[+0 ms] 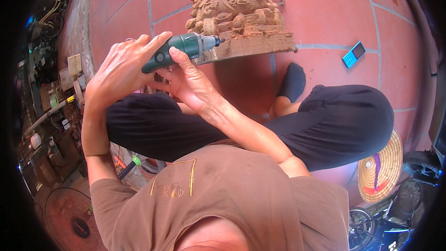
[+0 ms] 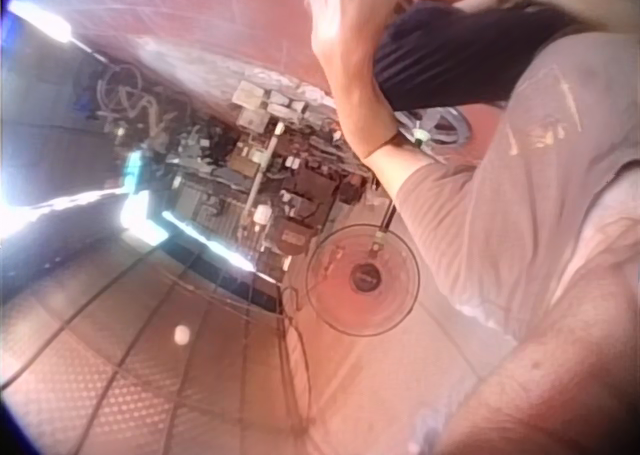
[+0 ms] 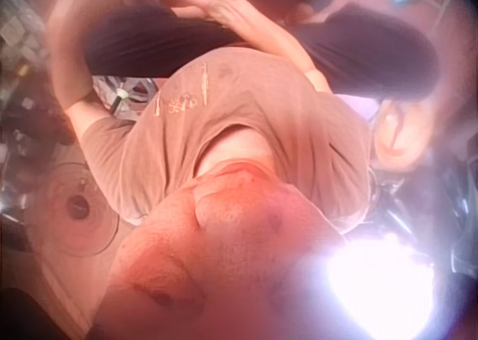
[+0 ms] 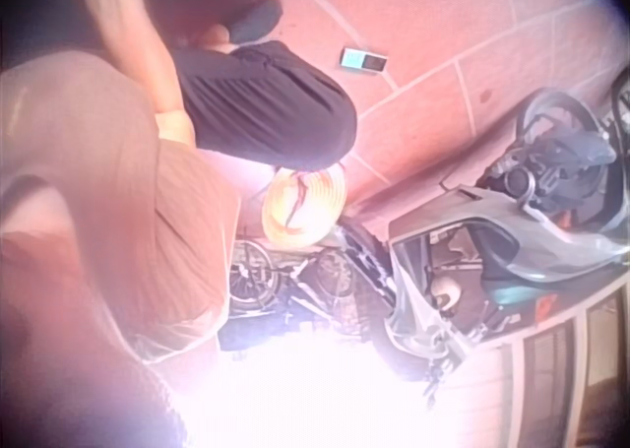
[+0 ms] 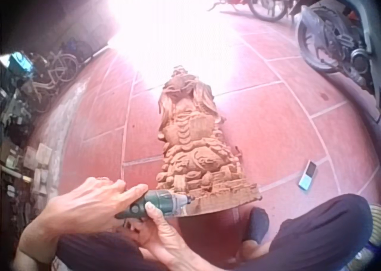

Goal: The person uses a handheld rotary tool to carve details into a wooden sculpture placed on a small stool. They hold the tool with both hands and carefully shape the surface of the wood, generating sawdust as they work.

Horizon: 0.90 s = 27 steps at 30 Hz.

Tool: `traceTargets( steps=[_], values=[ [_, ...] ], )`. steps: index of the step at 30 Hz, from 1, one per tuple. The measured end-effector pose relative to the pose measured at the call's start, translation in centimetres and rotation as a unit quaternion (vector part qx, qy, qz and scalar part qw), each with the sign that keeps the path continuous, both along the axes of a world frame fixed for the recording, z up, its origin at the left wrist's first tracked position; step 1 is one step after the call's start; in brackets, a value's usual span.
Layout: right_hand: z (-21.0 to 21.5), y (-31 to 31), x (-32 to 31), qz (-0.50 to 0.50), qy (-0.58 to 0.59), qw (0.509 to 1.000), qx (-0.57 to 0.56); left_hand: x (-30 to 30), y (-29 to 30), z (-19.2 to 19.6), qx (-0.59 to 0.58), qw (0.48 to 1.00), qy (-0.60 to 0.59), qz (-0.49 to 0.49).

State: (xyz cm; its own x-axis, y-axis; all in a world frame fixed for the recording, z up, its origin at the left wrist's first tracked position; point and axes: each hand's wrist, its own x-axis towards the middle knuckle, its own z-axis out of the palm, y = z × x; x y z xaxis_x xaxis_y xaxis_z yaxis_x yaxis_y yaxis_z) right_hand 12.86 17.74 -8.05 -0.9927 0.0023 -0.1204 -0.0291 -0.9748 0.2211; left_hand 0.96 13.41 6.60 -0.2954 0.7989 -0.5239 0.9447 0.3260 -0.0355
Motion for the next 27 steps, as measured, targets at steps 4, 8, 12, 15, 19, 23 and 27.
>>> traceTargets(
  steps=[4, 8, 12, 15, 19, 23, 27],
  values=[
    [0.0, 0.0, 0.1, 0.0, -0.004, 1.0, -0.01, 0.1, 0.2, 0.3, -0.015, 1.0, -0.007, 0.008],
    [-0.1, -0.4, -0.1, 0.003, -0.008, 1.0, -0.007, -0.3, -0.7, 0.0, 0.007, 1.0, -0.004, -0.002],
    [0.0, -0.8, -0.2, 0.008, -0.007, 1.0, -0.01, -0.4, -1.1, 0.1, 0.006, 1.0, -0.003, 0.004],
    [0.2, -1.1, -0.3, 0.012, -0.006, 1.0, -0.011, -0.4, -1.4, 0.1, 0.004, 1.0, -0.001, 0.008],
    [0.2, -1.4, -0.5, 0.016, -0.006, 1.0, -0.005, -0.6, -1.8, 0.2, -0.005, 1.0, -0.002, 0.012],
    [0.0, -2.0, -0.8, 0.025, 0.0, 1.0, -0.009, -0.7, -2.4, 0.2, 0.001, 1.0, 0.004, 0.014],
    [0.1, -2.4, -1.1, 0.034, 0.006, 0.999, -0.014, -0.6, -2.6, 0.4, -0.012, 1.0, 0.013, 0.018]
  ],
)
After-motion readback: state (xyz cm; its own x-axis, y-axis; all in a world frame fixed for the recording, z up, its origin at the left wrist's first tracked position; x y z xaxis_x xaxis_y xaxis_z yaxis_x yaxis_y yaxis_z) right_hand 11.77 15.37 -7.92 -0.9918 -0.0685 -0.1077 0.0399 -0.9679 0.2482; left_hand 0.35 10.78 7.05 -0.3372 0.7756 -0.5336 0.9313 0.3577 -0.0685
